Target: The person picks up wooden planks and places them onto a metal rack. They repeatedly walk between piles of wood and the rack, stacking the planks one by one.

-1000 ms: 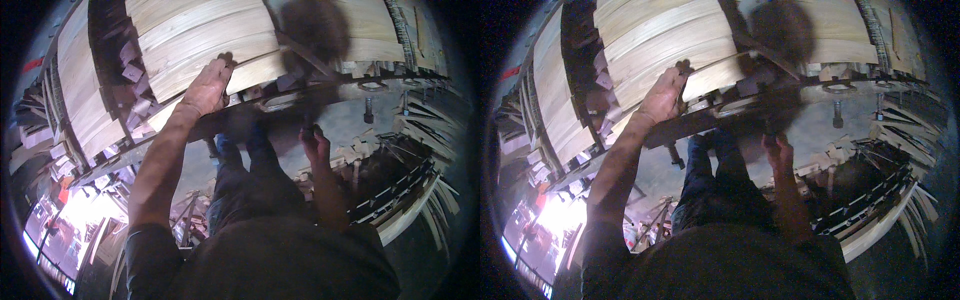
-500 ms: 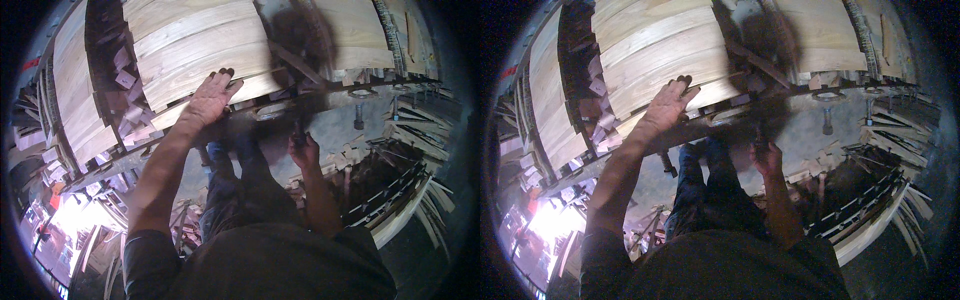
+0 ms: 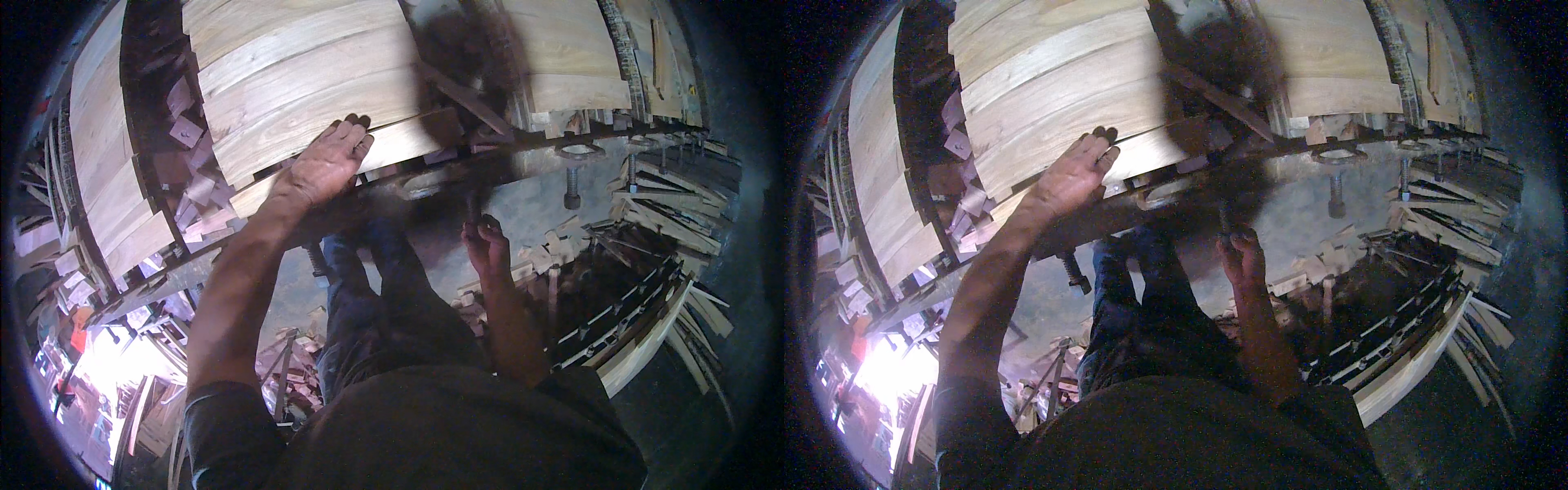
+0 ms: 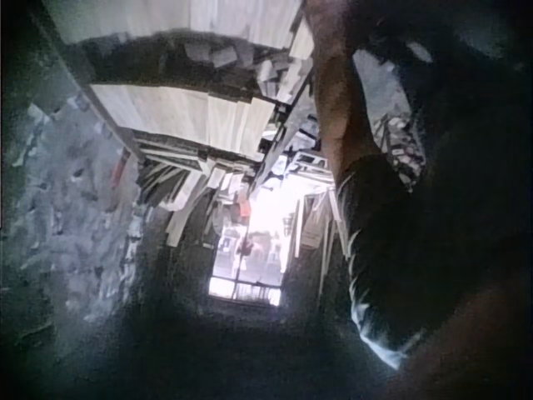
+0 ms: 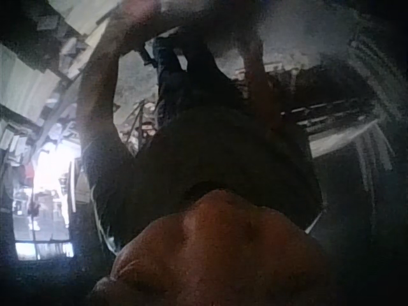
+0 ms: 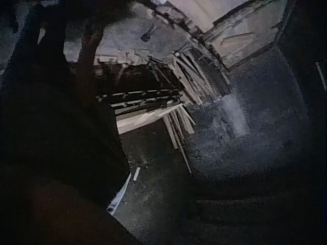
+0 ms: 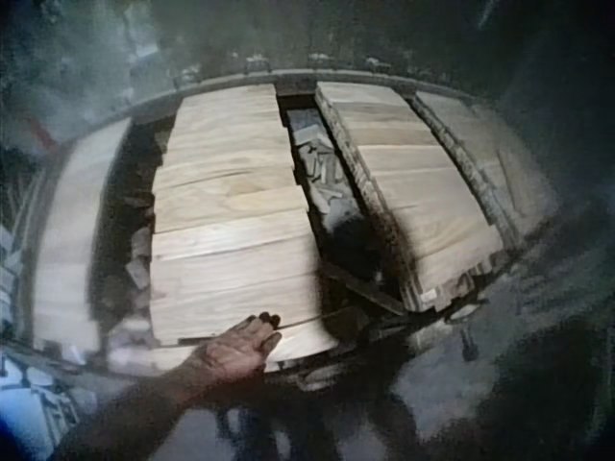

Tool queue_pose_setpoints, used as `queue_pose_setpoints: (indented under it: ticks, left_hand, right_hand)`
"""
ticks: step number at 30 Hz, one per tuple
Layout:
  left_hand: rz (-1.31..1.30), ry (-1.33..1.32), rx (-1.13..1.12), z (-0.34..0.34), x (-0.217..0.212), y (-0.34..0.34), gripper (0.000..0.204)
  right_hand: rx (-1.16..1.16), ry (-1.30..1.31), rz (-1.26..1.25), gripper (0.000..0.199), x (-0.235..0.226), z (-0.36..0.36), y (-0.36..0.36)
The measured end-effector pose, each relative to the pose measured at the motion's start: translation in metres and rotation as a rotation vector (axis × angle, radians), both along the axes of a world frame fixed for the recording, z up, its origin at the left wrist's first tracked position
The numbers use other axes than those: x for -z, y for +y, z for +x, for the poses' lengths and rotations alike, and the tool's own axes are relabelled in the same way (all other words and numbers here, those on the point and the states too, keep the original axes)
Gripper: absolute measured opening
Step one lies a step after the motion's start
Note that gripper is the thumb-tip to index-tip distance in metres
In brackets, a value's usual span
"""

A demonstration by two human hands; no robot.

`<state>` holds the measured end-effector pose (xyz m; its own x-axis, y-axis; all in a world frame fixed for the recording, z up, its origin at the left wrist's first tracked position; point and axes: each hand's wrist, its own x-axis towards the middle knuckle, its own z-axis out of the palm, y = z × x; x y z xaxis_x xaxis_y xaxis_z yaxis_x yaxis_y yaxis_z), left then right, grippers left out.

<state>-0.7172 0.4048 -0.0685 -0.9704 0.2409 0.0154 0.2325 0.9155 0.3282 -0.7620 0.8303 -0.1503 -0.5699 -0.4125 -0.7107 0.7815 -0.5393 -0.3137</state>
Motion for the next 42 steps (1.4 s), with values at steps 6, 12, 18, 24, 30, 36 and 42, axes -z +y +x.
queue_pose_setpoints:
  ticks: [6, 12, 18, 24, 30, 36, 42]
  left_hand:
    - [-0.002, -0.271, 0.019, -0.003, -0.007, -0.003, 0.044]
    - [-0.02, -0.039, 0.051, -0.002, -0.003, -0.003, 0.041]
    - [-0.069, -0.039, 0.106, -0.008, 0.001, 0.001, 0.036]
    - [-0.047, -0.024, 0.01, -0.005, -0.002, 0.002, 0.032]
    - [0.049, -0.027, -0.14, 0.0, 0.01, 0.005, 0.034]
    - [0.029, -0.097, -0.112, -0.005, -0.006, 0.008, 0.047]
    - [0.038, -0.026, -0.124, -0.002, -0.003, 0.007, 0.05]
  right_hand:
    - [-0.006, -0.364, -0.32, 0.028, -0.024, -0.007, -0.01]
    - [-0.033, 0.189, 0.085, 0.041, 0.009, 0.003, 0.009]
    - [-0.152, -0.343, -0.422, 0.028, -0.022, -0.013, -0.011]
    - [0.119, -0.015, 0.066, 0.036, -0.005, 0.008, -0.009]
    - [-0.009, -0.397, -0.157, 0.029, -0.022, -0.009, -0.01]
    - [0.047, 0.053, 0.101, 0.041, 0.002, 0.007, 0.004]
    - [-0.037, -0.318, -0.333, 0.031, -0.026, -0.006, -0.012]
